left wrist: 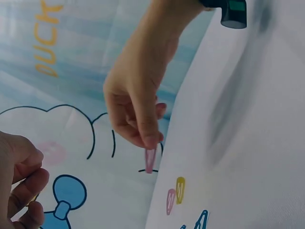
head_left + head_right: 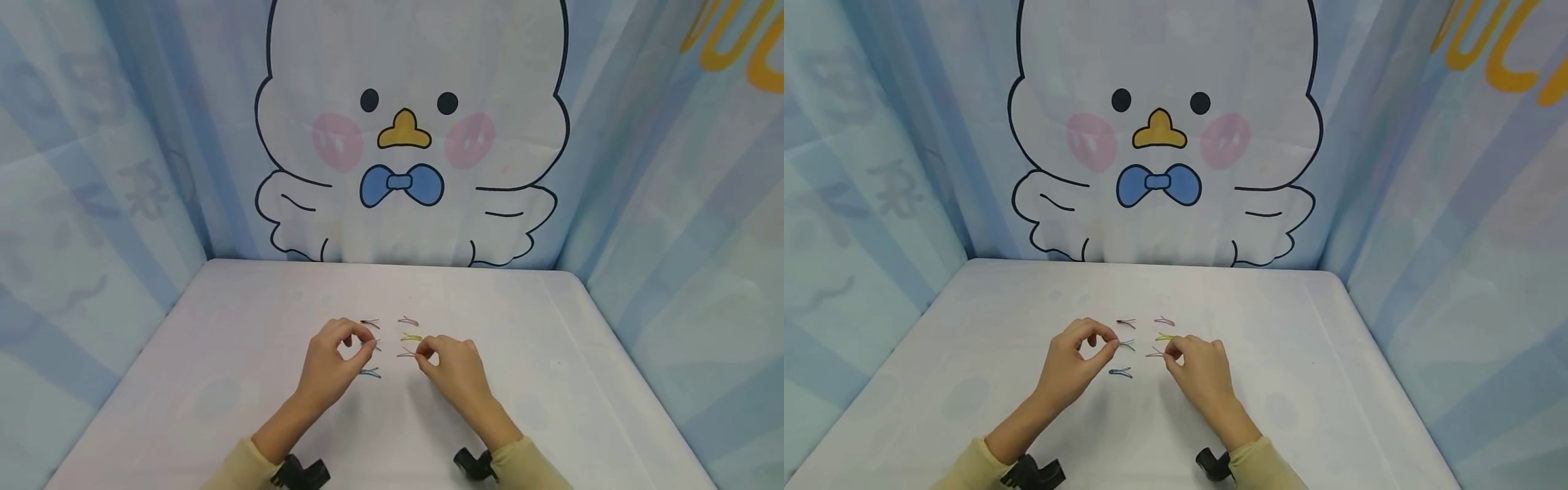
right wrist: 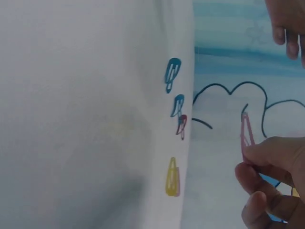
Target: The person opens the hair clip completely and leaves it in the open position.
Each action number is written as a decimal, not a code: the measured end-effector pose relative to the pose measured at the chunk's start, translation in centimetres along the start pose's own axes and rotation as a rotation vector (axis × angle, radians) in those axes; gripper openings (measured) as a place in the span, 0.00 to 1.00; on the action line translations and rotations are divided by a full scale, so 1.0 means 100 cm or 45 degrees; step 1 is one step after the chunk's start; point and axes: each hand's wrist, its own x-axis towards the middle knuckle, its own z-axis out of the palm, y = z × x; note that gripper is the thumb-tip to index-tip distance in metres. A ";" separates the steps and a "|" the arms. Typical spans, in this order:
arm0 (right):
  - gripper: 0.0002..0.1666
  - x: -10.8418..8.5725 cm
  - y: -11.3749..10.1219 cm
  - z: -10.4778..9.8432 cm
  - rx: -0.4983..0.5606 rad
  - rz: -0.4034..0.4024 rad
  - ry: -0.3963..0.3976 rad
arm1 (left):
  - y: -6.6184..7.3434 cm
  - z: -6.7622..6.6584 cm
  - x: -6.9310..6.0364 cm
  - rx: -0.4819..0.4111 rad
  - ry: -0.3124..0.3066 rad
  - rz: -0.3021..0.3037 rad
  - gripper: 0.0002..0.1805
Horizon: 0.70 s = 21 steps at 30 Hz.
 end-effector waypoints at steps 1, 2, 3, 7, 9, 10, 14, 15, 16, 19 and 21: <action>0.06 0.000 0.002 0.004 -0.017 0.021 -0.048 | -0.001 0.000 0.000 0.003 -0.005 -0.011 0.05; 0.06 0.000 0.005 0.008 -0.030 0.037 -0.089 | -0.002 -0.001 0.000 0.006 -0.009 -0.016 0.05; 0.06 0.000 0.007 0.012 -0.038 0.054 -0.126 | -0.003 -0.001 0.000 0.008 -0.011 -0.020 0.05; 0.06 0.000 0.015 0.025 -0.044 0.097 -0.233 | -0.006 -0.002 0.001 0.019 -0.013 -0.020 0.05; 0.06 -0.001 0.018 0.030 -0.035 0.113 -0.271 | -0.008 -0.003 0.001 0.032 -0.010 -0.019 0.04; 0.06 -0.002 0.020 0.032 -0.033 0.119 -0.288 | -0.008 -0.004 0.001 0.036 -0.010 -0.018 0.04; 0.06 -0.005 0.025 0.035 -0.015 0.140 -0.328 | -0.012 -0.006 0.003 0.070 -0.021 -0.021 0.04; 0.06 -0.005 0.026 0.034 -0.009 0.145 -0.335 | -0.013 -0.006 0.003 0.078 -0.028 -0.023 0.04; 0.06 -0.005 0.028 0.033 0.000 0.149 -0.344 | -0.014 -0.007 0.004 0.092 -0.037 -0.024 0.04; 0.05 -0.006 0.032 0.028 0.019 0.166 -0.369 | -0.018 -0.010 0.007 0.164 -0.083 -0.025 0.02; 0.04 -0.006 0.036 0.022 0.022 0.178 -0.374 | -0.022 -0.012 0.009 0.231 -0.126 -0.007 0.05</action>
